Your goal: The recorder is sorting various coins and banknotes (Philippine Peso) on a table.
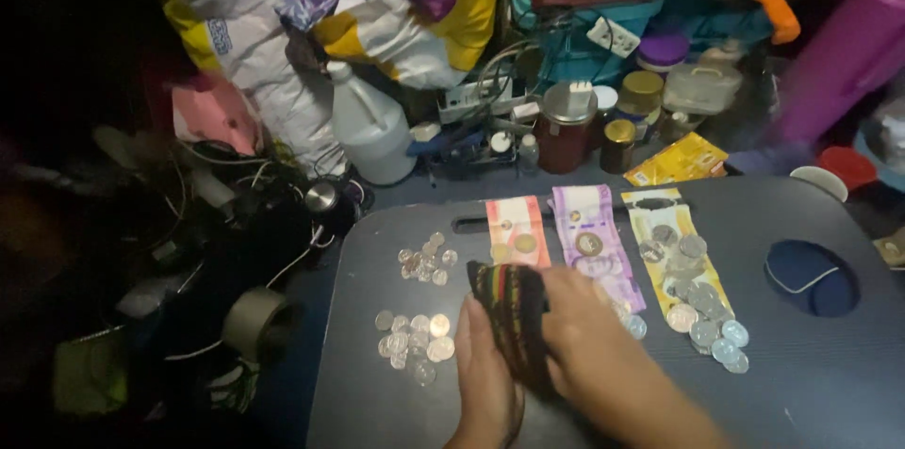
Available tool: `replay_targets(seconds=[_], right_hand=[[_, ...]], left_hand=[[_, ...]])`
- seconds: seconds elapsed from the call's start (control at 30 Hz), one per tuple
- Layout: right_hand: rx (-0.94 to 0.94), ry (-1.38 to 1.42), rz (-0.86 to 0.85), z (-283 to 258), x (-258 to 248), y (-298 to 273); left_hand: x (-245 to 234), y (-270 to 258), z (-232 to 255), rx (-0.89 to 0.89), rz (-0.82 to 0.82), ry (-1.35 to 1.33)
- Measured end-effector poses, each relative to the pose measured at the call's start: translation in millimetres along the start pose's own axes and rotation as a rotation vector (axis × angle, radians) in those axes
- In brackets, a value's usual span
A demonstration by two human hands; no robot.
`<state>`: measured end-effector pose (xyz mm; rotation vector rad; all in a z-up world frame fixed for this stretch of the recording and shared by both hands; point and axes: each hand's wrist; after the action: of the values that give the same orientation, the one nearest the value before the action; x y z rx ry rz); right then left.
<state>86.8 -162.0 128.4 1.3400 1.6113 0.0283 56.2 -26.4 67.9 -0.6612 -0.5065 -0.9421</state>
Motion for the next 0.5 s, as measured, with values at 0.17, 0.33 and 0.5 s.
replay_targets(seconds=[0.17,0.33,0.5], right_hand=[[0.072,0.010,0.054,-2.9,6.3,0.1],[0.084,0.031,0.097,3.5,5.8,-5.2],[0.054,0.095,0.208,-9.9,-1.7,0.5]], left_hand=[[11.5,-3.5,7.4,-0.080,0.073,-0.005],[18.5,-6.1,6.5,-0.136,0.079,-0.012],[13.5,-6.3,3.0,-0.123,0.040,-0.017]])
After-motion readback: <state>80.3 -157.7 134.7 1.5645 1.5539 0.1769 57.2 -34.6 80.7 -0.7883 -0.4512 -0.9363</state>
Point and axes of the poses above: each hand's wrist, its own y-axis towards the middle knuckle, its own x-axis out of the palm, z = x × y, and after that the axes turned 15 degrees about z, right-handed
